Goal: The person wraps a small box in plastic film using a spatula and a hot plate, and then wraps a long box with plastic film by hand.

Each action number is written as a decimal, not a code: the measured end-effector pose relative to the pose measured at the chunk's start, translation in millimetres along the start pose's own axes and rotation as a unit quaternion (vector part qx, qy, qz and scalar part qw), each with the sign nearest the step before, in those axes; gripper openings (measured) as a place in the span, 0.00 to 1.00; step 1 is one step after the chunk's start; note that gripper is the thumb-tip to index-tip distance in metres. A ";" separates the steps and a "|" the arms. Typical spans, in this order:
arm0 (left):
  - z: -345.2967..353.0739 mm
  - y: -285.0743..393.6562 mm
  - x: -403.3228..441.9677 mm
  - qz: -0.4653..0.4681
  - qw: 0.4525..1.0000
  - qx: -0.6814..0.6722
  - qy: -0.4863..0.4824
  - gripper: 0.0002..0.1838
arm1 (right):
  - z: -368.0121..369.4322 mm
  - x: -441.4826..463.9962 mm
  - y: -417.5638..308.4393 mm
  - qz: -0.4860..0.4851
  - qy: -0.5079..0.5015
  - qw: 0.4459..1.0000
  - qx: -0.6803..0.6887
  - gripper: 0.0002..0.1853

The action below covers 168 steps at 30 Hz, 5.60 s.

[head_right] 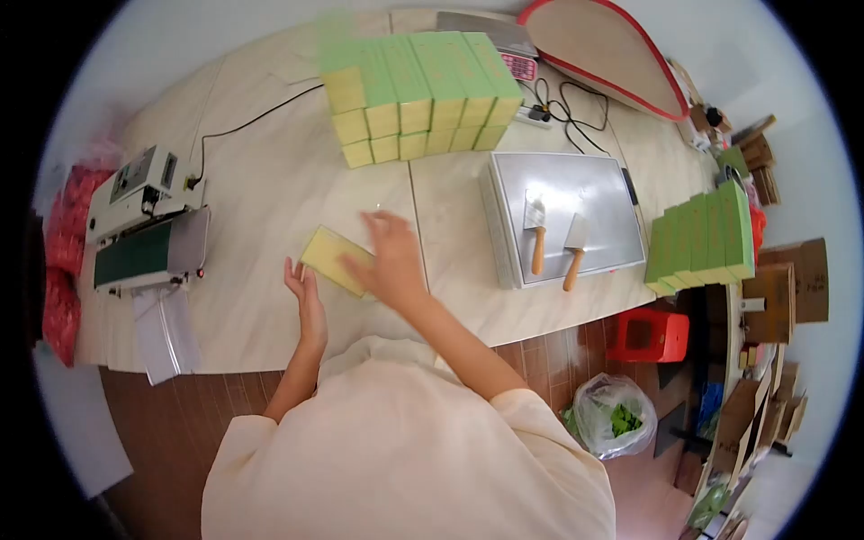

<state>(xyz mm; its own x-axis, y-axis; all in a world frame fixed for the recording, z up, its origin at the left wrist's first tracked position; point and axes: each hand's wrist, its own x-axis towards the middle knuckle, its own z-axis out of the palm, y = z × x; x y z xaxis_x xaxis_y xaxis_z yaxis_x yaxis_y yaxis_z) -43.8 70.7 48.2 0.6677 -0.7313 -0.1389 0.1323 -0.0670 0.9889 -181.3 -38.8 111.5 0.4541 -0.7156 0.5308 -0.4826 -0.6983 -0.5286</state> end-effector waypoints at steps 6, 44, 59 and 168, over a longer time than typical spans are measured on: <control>-38.8 -34.3 -9.6 -0.259 0.956 -0.135 0.010 0.42 | 49.0 12.1 -38.3 0.003 -0.215 0.974 -0.063 0.44; -13.6 101.0 41.9 0.069 0.936 0.344 -0.040 0.17 | -15.2 3.8 -10.2 0.172 -0.117 0.956 0.206 0.39; -20.9 117.1 51.9 0.200 0.900 0.384 0.053 0.08 | -35.7 12.1 -9.1 0.222 -0.023 0.954 0.200 0.05; -3.7 117.3 29.1 0.387 0.705 0.521 -0.284 0.07 | -90.3 -11.5 17.4 -0.042 -0.218 0.975 0.000 0.05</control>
<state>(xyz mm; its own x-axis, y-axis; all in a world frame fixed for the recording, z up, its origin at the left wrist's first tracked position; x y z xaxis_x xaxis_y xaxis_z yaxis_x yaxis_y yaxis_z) -6.2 44.1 160.0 -0.1964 -0.9567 0.2147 -0.9196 0.2557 0.2983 -262.6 -41.3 156.0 0.7675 -0.5944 0.2399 -0.4300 -0.7550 -0.4950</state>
